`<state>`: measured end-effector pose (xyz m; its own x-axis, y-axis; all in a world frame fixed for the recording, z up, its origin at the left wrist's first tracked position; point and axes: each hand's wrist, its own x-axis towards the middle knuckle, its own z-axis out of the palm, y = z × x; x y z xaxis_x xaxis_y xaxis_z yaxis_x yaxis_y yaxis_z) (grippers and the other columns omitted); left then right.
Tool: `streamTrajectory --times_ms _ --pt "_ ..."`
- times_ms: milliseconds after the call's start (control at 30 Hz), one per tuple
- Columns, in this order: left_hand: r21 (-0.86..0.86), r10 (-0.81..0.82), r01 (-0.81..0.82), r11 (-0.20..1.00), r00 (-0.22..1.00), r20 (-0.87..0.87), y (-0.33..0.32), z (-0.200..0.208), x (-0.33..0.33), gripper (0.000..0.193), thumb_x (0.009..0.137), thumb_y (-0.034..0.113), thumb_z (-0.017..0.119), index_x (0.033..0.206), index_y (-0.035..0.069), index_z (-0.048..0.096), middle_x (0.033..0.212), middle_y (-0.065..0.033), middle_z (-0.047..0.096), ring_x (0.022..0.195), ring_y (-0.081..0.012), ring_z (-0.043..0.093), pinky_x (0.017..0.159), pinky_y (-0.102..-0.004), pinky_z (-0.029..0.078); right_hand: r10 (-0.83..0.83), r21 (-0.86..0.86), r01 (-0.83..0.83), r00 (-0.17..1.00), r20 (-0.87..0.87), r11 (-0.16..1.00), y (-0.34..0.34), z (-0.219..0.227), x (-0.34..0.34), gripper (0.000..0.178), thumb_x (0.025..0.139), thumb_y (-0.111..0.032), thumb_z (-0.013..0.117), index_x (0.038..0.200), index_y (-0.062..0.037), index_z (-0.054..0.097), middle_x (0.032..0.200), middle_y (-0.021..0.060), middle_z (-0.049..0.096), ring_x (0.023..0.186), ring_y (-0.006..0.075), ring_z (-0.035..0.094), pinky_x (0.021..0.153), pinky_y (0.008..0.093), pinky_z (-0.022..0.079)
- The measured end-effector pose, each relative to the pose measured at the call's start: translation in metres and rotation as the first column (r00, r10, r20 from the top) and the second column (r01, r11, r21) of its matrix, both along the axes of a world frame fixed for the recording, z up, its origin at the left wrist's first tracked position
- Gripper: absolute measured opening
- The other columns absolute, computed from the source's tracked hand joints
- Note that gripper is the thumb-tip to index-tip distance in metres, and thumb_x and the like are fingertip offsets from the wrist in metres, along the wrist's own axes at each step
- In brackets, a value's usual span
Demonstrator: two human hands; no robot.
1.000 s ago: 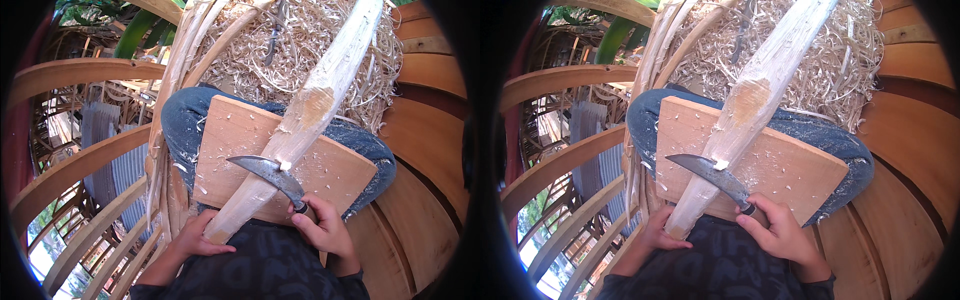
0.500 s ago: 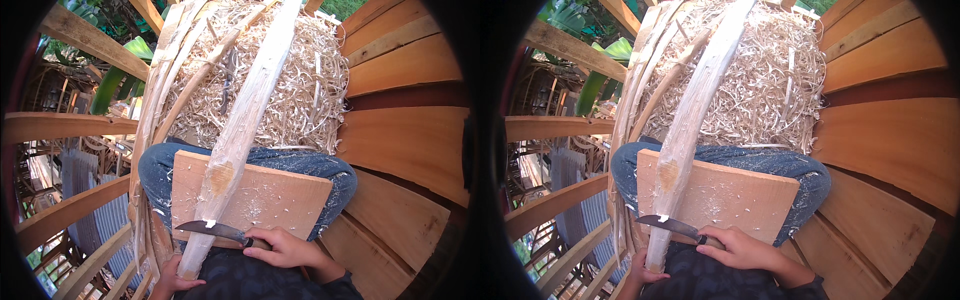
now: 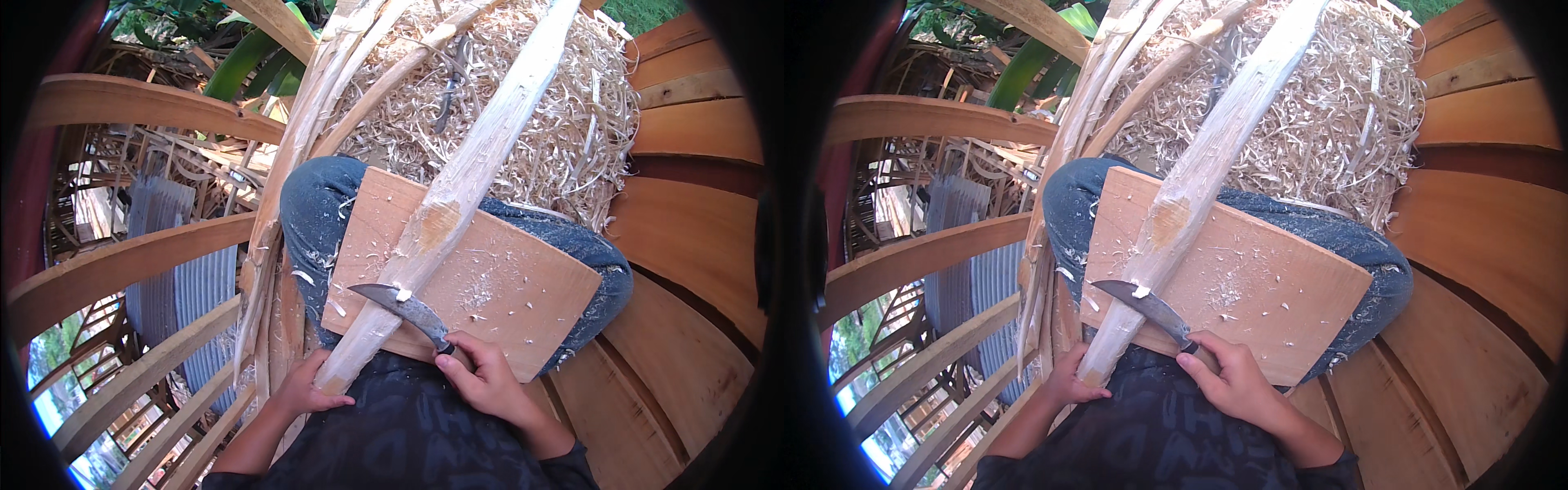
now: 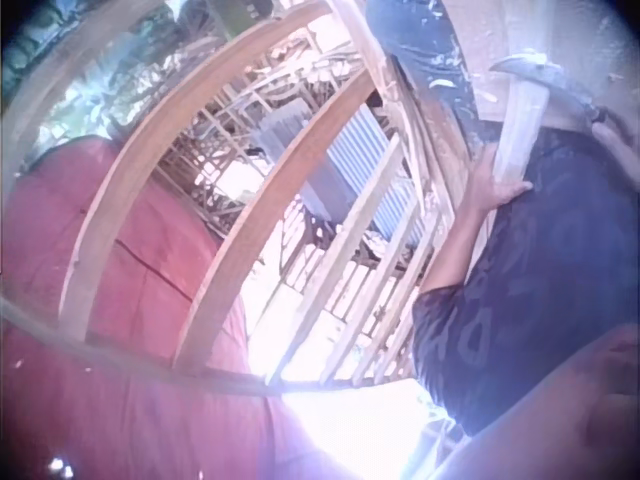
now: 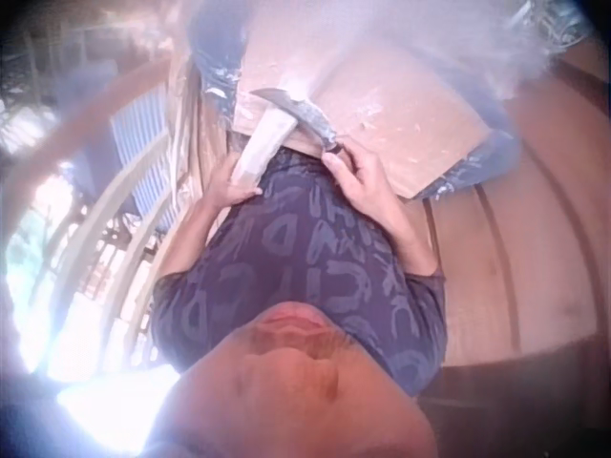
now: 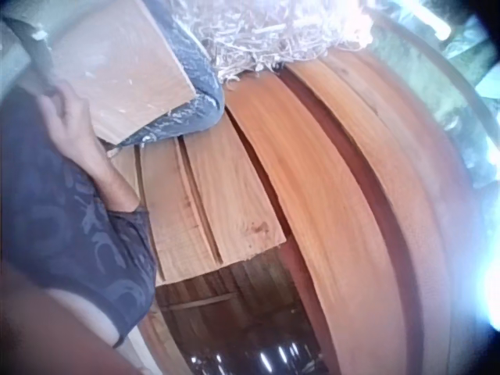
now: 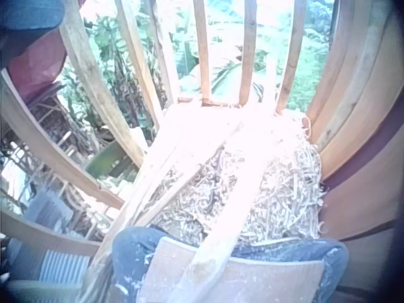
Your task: The person uses a curved knife to shave a long piece of wood, removing thin strips of material. The person holds the wood with one hand and shaves it with the other, producing wood shavings that accumulate on the floor.
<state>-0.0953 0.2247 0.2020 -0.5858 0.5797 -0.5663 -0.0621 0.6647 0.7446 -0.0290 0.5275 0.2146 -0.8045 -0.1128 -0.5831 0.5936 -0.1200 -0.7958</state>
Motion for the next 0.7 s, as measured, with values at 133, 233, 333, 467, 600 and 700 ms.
streamTrajectory --times_ms 133,233,333,467,600,700 --pt "-0.019 0.0 0.001 1.0 0.999 0.049 -0.008 -0.005 0.007 0.072 0.062 0.043 0.085 0.111 0.002 0.052 0.096 -0.0162 0.062 0.09 -0.0289 0.065 0.077 -0.0361 0.049 0.041 0.074 -0.039 0.999 -0.019 0.996 0.006 0.006 -0.005 0.022 0.089 -0.015 0.062 0.102 0.0018 0.06 0.065 0.0087 0.056 0.056 0.0096 0.049 0.052 0.0273 0.04" --pt "0.012 0.029 -0.029 1.0 0.999 0.032 0.001 -0.002 0.007 0.072 0.063 0.045 0.083 0.112 0.002 0.051 0.095 -0.0162 0.062 0.089 -0.03 0.065 0.076 -0.0359 0.049 -0.065 0.164 0.091 0.985 -0.16 0.982 0.008 -0.005 0.0 0.021 0.087 -0.013 0.063 0.102 0.002 0.06 0.06 0.0062 0.052 0.053 0.0073 0.045 0.05 0.0259 0.038" --pt "-0.004 0.01 -0.01 1.0 0.999 0.053 0.002 -0.005 0.005 0.072 0.063 0.045 0.083 0.112 0.003 0.051 0.093 -0.0158 0.063 0.088 -0.0298 0.065 0.075 -0.0357 0.049 -0.019 0.147 0.019 1.0 -0.005 0.989 0.009 0.007 -0.003 0.022 0.087 -0.013 0.063 0.102 0.002 0.059 0.06 0.0062 0.054 0.054 0.0066 0.046 0.05 0.0249 0.037" --pt "0.029 0.041 -0.043 0.999 0.997 0.059 -0.002 -0.012 0.013 0.072 0.063 0.046 0.083 0.111 0.003 0.05 0.088 -0.0156 0.063 0.084 -0.0306 0.066 0.072 -0.0363 0.05 0.008 0.017 -0.01 0.997 0.074 1.0 0.015 0.01 -0.002 0.019 0.088 -0.014 0.061 0.099 0.0011 0.059 0.061 0.0032 0.053 0.054 0.0061 0.046 0.05 0.0244 0.037" --pt "0.017 0.031 -0.032 0.999 0.998 0.059 -0.002 -0.014 0.012 0.072 0.063 0.048 0.082 0.11 0.003 0.051 0.087 -0.0161 0.064 0.083 -0.0318 0.066 0.071 -0.0368 0.05 0.108 0.072 -0.108 0.994 0.008 0.992 0.021 0.012 -0.007 0.017 0.089 -0.014 0.06 0.098 0.0002 0.059 0.063 0.0032 0.054 0.055 0.0074 0.047 0.05 0.0255 0.037" --pt "0.042 0.038 -0.041 0.998 0.998 0.054 -0.001 -0.014 0.012 0.073 0.063 0.049 0.082 0.11 0.003 0.051 0.088 -0.0164 0.064 0.083 -0.0327 0.066 0.071 -0.037 0.05 0.041 0.138 -0.046 0.998 0.039 0.989 0.018 0.008 -0.001 0.019 0.088 -0.015 0.061 0.099 0.0002 0.06 0.062 0.0072 0.055 0.055 0.0101 0.049 0.052 0.0273 0.039"
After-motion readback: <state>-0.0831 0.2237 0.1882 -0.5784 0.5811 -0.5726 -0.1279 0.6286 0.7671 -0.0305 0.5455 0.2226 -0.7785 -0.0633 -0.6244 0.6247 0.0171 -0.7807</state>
